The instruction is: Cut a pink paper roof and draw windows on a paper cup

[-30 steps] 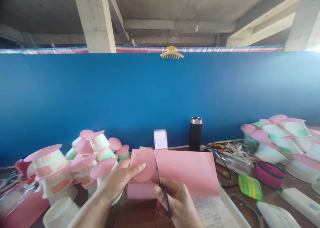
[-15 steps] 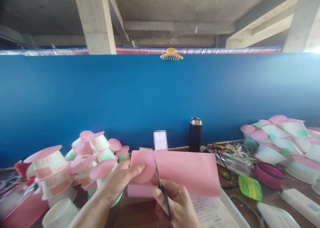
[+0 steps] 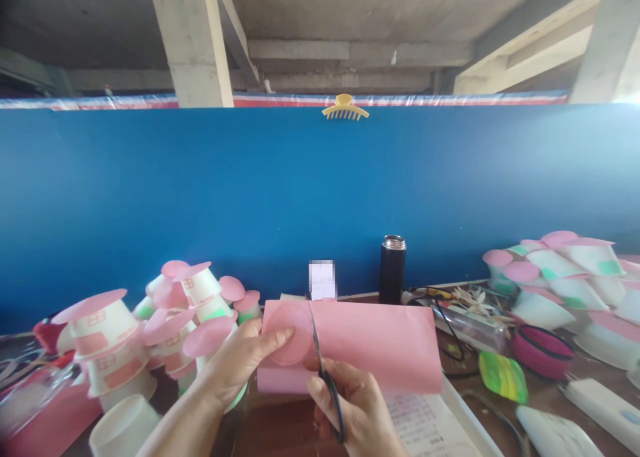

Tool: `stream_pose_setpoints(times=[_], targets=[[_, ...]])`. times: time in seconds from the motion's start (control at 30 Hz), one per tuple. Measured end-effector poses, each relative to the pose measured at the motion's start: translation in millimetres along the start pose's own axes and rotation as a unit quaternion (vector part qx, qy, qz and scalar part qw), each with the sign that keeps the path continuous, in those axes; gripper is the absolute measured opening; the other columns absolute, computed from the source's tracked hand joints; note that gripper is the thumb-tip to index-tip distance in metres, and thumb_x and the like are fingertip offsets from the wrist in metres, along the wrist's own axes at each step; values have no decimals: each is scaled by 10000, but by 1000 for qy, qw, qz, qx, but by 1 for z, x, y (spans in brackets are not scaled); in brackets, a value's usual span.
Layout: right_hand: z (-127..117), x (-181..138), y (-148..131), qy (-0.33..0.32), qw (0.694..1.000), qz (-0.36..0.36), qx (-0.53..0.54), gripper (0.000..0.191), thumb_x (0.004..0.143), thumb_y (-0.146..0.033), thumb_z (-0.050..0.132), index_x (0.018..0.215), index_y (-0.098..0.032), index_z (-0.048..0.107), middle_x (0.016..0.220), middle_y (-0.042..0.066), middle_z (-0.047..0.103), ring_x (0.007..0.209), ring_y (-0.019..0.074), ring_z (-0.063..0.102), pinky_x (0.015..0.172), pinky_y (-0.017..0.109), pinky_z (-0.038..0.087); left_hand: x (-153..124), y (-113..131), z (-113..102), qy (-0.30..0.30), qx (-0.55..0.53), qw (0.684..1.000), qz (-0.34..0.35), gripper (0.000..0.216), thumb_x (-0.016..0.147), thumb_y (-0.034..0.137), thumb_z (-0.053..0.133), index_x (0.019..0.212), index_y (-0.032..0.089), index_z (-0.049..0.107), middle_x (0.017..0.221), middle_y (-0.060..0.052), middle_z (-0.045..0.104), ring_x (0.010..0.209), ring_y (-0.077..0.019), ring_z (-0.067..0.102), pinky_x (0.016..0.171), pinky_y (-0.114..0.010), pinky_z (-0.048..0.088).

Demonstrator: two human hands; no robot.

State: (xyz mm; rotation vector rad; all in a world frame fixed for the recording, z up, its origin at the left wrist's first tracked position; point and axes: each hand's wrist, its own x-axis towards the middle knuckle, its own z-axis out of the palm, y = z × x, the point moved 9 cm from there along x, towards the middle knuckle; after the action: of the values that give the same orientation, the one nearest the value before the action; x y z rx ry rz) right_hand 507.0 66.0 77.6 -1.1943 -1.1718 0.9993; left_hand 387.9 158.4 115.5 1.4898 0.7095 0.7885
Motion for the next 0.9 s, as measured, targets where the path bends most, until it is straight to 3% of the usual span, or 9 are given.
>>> stream_pose_setpoints(times=[0.43, 0.9], targets=[[1, -1, -2, 1, 1000, -3, 1, 512, 772, -601, 612, 951, -127, 690, 506, -29, 508, 454, 99, 468, 458, 222, 323, 0, 0, -1, -7, 10, 1000, 12, 436, 782, 418, 670, 1122, 146, 660, 1042, -112, 729, 1032, -325, 630, 871, -399, 472], [-2, -2, 3, 26, 999, 23, 20, 552, 731, -608, 650, 951, -102, 655, 497, -35, 486, 433, 78, 425, 429, 200, 302, 1, -4, -4, -3, 5, 1000, -2, 451, 773, 421, 681, 1110, 122, 662, 1007, -123, 735, 995, -324, 643, 823, -394, 488]])
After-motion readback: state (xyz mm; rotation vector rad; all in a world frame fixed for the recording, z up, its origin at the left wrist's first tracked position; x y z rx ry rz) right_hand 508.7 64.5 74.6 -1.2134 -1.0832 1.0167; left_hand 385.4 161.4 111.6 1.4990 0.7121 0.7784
